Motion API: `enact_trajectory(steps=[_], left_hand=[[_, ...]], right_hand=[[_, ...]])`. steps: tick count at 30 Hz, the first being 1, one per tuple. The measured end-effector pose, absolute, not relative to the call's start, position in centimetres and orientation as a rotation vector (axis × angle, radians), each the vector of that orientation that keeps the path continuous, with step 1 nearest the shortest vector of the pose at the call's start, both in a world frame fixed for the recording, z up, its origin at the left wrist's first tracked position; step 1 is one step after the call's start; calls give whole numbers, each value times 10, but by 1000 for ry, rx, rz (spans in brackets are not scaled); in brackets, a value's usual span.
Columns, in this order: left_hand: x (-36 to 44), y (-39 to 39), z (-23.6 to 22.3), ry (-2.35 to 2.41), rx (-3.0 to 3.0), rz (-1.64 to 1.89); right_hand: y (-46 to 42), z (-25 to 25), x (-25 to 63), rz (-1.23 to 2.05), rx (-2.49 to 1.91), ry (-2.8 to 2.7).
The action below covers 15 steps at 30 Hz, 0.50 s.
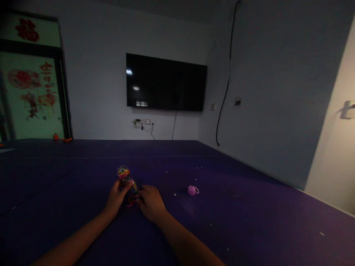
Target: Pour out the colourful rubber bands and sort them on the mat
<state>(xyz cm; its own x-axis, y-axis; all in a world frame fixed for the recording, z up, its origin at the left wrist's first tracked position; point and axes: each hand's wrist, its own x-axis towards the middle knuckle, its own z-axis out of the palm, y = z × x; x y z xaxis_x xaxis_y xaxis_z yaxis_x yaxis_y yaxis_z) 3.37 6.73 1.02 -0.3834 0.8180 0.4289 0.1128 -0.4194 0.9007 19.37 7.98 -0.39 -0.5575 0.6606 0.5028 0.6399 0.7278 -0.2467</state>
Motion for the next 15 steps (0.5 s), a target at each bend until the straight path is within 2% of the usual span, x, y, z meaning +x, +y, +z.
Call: enact_trajectory(steps=[15], left_hand=[[34,69,8,1236,1334,1828]], right_hand=[[77,-2,193,-13,-887,-2347]])
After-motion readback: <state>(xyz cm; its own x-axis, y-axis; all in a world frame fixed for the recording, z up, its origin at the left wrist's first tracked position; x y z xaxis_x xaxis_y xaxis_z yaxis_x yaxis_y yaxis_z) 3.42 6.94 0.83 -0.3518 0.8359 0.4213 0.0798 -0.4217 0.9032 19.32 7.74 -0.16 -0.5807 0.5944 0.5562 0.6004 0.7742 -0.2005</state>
